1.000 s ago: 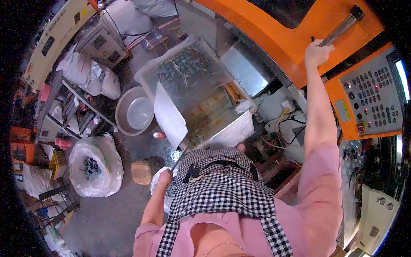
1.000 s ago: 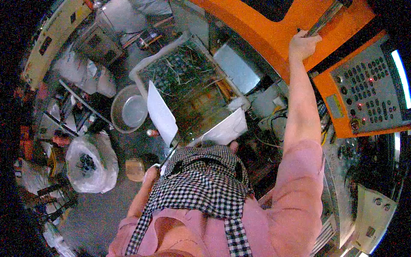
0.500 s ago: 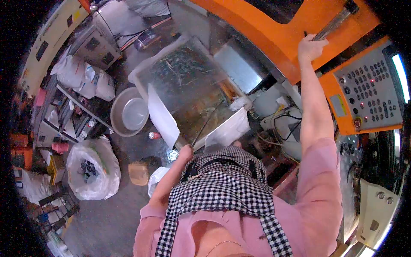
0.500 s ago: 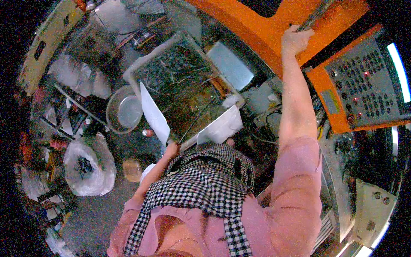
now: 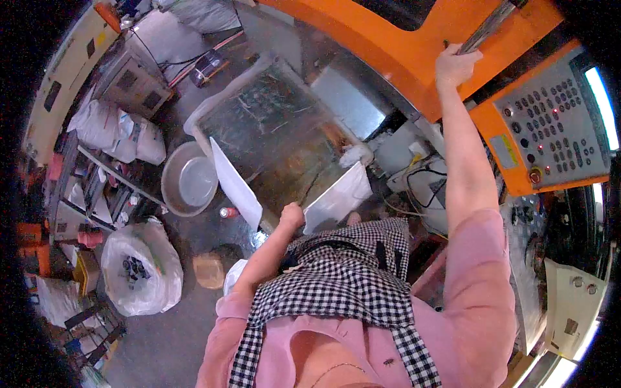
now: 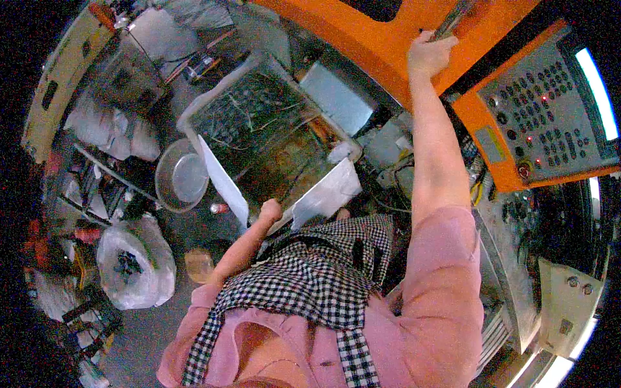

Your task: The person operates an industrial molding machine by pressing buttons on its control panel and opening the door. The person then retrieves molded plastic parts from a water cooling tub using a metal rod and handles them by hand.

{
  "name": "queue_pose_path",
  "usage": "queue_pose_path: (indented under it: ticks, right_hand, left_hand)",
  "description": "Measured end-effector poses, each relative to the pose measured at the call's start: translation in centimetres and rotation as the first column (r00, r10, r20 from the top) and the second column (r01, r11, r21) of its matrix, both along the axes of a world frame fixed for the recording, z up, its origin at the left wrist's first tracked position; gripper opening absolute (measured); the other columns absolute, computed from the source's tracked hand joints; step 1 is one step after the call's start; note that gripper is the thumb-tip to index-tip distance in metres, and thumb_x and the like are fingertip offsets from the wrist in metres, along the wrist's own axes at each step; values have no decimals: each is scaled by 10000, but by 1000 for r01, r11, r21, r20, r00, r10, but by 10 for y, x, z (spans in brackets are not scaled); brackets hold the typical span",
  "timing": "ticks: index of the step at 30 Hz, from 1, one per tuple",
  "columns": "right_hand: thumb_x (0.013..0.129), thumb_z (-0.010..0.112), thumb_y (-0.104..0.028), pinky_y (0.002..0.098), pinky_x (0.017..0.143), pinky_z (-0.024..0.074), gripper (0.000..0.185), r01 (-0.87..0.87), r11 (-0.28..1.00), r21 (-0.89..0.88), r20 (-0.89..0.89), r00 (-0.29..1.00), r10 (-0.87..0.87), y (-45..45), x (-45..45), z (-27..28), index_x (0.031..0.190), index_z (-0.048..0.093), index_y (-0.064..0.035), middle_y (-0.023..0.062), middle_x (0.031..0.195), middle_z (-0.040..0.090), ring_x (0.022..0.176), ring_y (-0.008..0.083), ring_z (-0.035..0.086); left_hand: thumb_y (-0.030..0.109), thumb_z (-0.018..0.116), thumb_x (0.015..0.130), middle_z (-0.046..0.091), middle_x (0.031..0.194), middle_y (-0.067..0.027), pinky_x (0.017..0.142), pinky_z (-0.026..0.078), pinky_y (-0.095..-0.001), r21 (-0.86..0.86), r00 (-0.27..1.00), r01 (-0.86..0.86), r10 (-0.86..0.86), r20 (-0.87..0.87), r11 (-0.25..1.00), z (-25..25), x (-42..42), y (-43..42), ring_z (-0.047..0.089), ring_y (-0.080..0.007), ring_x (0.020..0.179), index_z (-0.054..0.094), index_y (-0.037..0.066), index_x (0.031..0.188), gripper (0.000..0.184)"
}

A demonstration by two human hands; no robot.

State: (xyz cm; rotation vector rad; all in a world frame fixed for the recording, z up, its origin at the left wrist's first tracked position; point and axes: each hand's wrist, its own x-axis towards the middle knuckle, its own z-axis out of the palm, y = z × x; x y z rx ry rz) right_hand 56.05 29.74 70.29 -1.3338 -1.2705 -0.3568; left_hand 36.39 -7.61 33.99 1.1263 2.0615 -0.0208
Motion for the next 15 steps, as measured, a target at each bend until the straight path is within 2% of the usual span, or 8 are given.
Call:
queue_pose_path:
  ticks: [2, 4, 5, 8, 10, 11, 13, 15]
  right_hand:
    - [764, 498, -202, 495, 555, 418, 290, -25, 999, 23, -9, 1000, 25, -1, -1, 2, 896, 355, 13, 238, 657, 535, 615, 425, 533]
    - [765, 497, -201, 498, 557, 416, 289, -22, 999, 39, -5, 1000, 22, -3, -3, 2, 898, 355, 14, 241, 656, 534, 617, 425, 532]
    - [766, 495, -200, 501, 558, 413, 288, -18, 998, 54, -2, 1000, 19, -3, -4, 1, 899, 356, 15, 244, 655, 532, 620, 426, 532]
    - [766, 497, -204, 501, 564, 414, 293, 1, 1000, 31, -4, 1000, -1, -2, -3, 2, 905, 357, 12, 249, 661, 535, 624, 427, 533]
    - [766, 497, -207, 502, 570, 413, 296, -2, 1000, 11, -14, 1000, 2, -1, -2, 2, 910, 355, 10, 251, 665, 538, 629, 427, 534]
    - [766, 497, -210, 503, 576, 413, 299, -7, 1000, -11, -28, 1000, 6, -2, -3, 3, 914, 354, 7, 252, 670, 541, 634, 426, 536]
    - [768, 495, -216, 505, 582, 413, 306, -11, 1000, -27, -30, 999, 11, -3, -3, 4, 921, 352, 6, 251, 679, 545, 640, 426, 537]
    - [769, 492, -223, 507, 589, 412, 312, -13, 999, -44, -33, 999, 12, -4, -5, 3, 929, 350, 4, 250, 688, 549, 647, 425, 539]
  left_hand:
    - [108, 476, 738, 562, 979, -217, 796, 445, -417, -64, 999, 38, -40, -16, 997, 9, -1, 4, 539, -350, 941, 565, 11, 965, 262]
    - [112, 480, 742, 557, 1003, -211, 809, 443, -402, -71, 988, -153, 152, -12, 986, 43, -1, 2, 538, -330, 960, 573, 14, 965, 261]
    - [112, 480, 742, 557, 1003, -211, 809, 443, -402, -74, 988, -153, 152, -12, 985, 38, -3, 1, 538, -330, 960, 573, 14, 965, 261]
    - [120, 484, 743, 545, 1022, -221, 821, 436, -401, -77, 998, -66, 66, -3, 995, 14, -12, 10, 530, -331, 973, 576, 20, 979, 272]
    - [116, 488, 742, 540, 1037, -216, 828, 432, -395, -175, 992, 121, -124, -9, 977, -6, -15, 19, 521, -334, 986, 577, 21, 970, 263]
    - [116, 488, 742, 540, 1037, -216, 828, 432, -395, -173, 992, 122, -125, -7, 977, -8, -14, 20, 521, -334, 986, 577, 21, 970, 263]
    - [102, 488, 737, 545, 1032, -211, 819, 438, -391, -50, 998, -54, 55, 20, 997, -12, -10, 25, 528, -332, 976, 578, 16, 957, 253]
    - [100, 489, 733, 545, 1027, -214, 815, 441, -389, -60, 994, -102, 104, 31, 993, 11, -5, 29, 531, -333, 970, 580, 8, 943, 247]
